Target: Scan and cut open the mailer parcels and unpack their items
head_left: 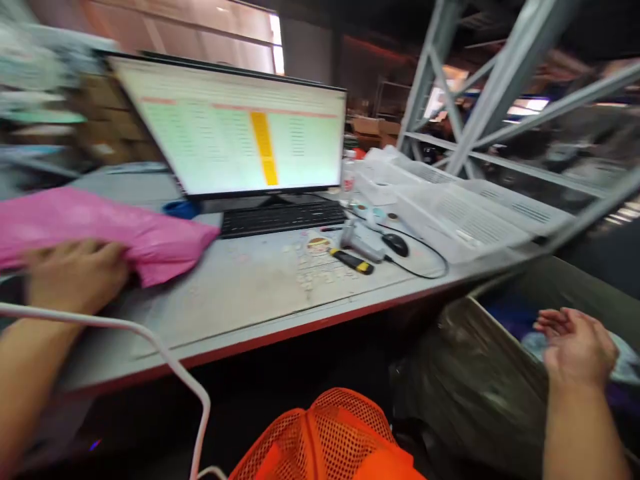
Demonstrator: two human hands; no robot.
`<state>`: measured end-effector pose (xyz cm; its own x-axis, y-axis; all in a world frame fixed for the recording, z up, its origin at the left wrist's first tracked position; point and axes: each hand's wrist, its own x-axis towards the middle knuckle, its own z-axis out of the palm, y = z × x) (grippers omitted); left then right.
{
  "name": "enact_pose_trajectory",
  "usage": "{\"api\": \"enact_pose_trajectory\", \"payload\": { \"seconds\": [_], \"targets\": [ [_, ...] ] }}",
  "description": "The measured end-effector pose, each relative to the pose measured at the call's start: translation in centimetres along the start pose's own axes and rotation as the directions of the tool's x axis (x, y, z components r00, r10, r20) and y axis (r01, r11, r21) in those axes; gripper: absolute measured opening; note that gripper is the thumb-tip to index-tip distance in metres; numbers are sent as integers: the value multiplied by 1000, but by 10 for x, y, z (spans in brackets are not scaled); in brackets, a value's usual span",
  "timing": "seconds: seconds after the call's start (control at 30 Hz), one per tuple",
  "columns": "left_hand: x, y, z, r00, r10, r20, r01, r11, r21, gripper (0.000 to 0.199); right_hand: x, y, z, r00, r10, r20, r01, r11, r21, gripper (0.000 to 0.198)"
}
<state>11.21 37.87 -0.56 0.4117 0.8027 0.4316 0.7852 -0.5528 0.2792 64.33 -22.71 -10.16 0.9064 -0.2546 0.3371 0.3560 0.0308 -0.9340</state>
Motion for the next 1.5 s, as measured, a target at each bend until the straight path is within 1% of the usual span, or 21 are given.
{"api": "enact_pose_trajectory", "payload": {
  "seconds": [0.07, 0.13, 0.2, 0.27, 0.33, 0.4, 0.47, 0.53, 0.67, 0.77, 0.83, 0.87, 0.9, 0.93, 1.03, 1.13, 1.27, 1.33, 1.37, 1.43, 1.5],
  "targets": [
    [-19, -17, -15, 992, 24, -123, 0, 982, 187, 37, -12, -9, 61, 991, -23, 132, 9, 994, 105, 26],
    [-40, -9, -14, 957, 212, -196, -144, 939, 313, 33, -32, -22, 115, 943, -95, 320, 68, 993, 95, 32],
    [-70, 19, -2, 868, 432, -245, -349, 882, 317, 27, -54, -34, 163, 852, -130, 507, 128, 991, 40, 35],
    [-110, 57, 16, 801, 535, -268, -484, 843, 234, 23, -73, -40, 206, 743, -151, 652, 237, 971, -45, 38],
    [-153, 92, 34, 802, 556, -218, -544, 831, 117, 24, -88, -40, 246, 641, -177, 747, 410, 902, -138, 42],
    [-186, 116, 48, 827, 550, -122, -551, 834, 27, 27, -101, -35, 280, 515, -158, 842, 593, 775, -217, 55],
    [-201, 125, 55, 849, 527, -31, -528, 849, -17, 51, -114, -30, 306, 388, -68, 919, 720, 644, -257, 71],
    [-197, 125, 56, 872, 487, 42, -487, 873, -13, 71, -127, -28, 322, 318, 52, 947, 795, 530, -297, 80],
    [-161, 116, 44, 874, 477, 94, -473, 878, -69, 76, -146, -30, 336, 334, 206, 920, 838, 383, -390, 77],
    [-128, 113, 21, 900, 434, -45, -433, 876, -211, 63, -149, -30, 343, 325, 208, 923, 854, 355, -381, 70],
    [-105, 113, 2, 954, 214, -210, -267, 924, -272, 43, -147, -29, 350, 311, 211, 927, 862, 348, -369, 63],
    [-93, 112, -7, 955, 61, -291, -156, 937, -314, 29, -146, -29, 353, 305, 216, 928, 865, 344, -364, 59],
    [-82, 111, -14, 933, -90, -348, -50, 925, -376, 22, -145, -29, 356, 297, 222, 929, 869, 341, -359, 55],
    [-72, 109, -18, 902, -224, -368, 35, 889, -456, 30, -145, -29, 359, 289, 229, 929, 872, 338, -355, 52],
    [-54, 104, -12, 859, -460, -227, 170, 673, -720, 55, -149, -30, 366, 270, 244, 931, 876, 341, -343, 49],
    [-58, 101, 14, 858, -509, -63, 227, 487, -844, 60, -153, -31, 371, 282, 246, 927, 868, 346, -356, 49],
    [-73, 101, 38, 874, -483, -57, 225, 507, -832, 66, -138, -52, 370, 314, 239, 919, 846, 369, -385, 48],
    [-76, 99, 40, 885, -459, -73, 209, 533, -820, 69, -121, -79, 361, 253, 230, 940, 813, 477, -335, 45],
    [-77, 97, 40, 888, -453, -75, 206, 539, -817, 70, -113, -97, 354, 183, 205, 961, 789, 552, -268, 45],
    [-76, 94, 39, 890, -450, -78, 206, 548, -811, 70, -99, -136, 332, -7, 109, 994, 724, 686, -70, 47],
    [-75, 91, 39, 886, -458, -75, 221, 560, -799, 70, -96, -175, 305, -182, 15, 983, 659, 744, 110, 48]
  ]
}}
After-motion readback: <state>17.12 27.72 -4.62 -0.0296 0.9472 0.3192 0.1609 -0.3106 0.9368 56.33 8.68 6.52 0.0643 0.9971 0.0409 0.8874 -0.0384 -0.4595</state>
